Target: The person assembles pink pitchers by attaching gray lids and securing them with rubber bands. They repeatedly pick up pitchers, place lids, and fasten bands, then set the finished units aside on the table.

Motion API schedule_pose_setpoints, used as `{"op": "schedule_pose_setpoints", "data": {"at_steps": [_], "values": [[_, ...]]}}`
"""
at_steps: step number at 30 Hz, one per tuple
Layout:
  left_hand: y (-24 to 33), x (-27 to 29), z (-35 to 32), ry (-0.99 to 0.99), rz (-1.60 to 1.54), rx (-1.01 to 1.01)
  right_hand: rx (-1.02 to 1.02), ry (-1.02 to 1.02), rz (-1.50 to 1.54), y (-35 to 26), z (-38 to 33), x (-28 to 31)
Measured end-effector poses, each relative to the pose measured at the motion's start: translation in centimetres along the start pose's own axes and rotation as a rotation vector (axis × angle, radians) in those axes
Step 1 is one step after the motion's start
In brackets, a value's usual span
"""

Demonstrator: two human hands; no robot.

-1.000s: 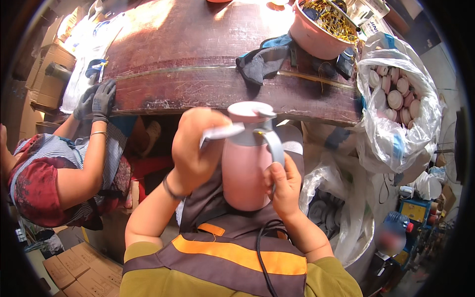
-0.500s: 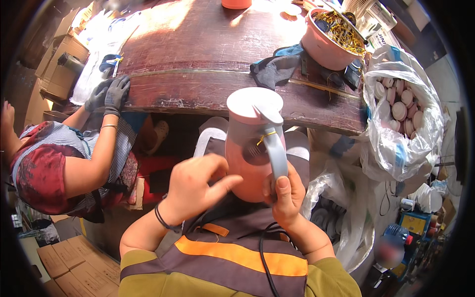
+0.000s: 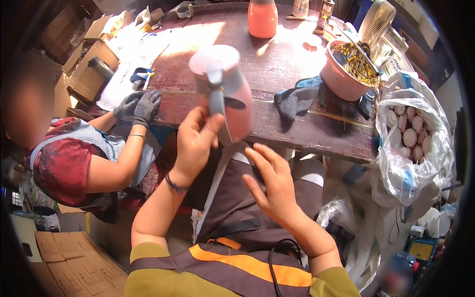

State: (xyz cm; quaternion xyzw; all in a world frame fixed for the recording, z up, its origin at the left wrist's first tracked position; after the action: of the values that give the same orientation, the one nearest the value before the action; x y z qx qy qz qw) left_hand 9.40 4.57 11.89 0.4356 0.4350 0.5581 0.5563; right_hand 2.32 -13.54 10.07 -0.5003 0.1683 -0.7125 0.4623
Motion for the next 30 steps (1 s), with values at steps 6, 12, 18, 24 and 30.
{"op": "schedule_pose_setpoints", "data": {"at_steps": [6,12,18,24,30], "values": [[-4.4,8.8,9.8,0.209,0.281,-0.053,0.168,-0.844,0.872,-6.0,-2.4,-5.5],[-3.8,15.0,11.3,0.202,0.827,0.023,0.12,-1.366,1.244,-11.5,-1.4,-6.2],[-8.9,5.1,2.7,-0.316,0.917,0.039,0.324,-1.337,1.277,-18.5,-0.9,-6.7],[-12.1,-4.5,-3.4,-0.746,0.893,-0.059,0.616,-1.294,1.699,-23.5,-1.4,1.7],[-5.5,-6.2,3.2,-0.388,1.13,-0.726,0.381,-0.663,1.323,-10.2,-0.2,0.2]]}}
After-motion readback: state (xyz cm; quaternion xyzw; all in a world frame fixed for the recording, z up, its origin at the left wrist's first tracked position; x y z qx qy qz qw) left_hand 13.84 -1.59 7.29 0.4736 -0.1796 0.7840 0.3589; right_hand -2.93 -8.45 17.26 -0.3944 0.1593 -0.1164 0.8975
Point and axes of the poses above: each hand's wrist, its own z-axis towards the middle knuckle, its own x-axis out of the back of the hand, y = z × x, the point moved 4 cm from there along z, towards the middle knuckle, and after that the axes turned 4 degrees about -x, right-handed, at the moved point
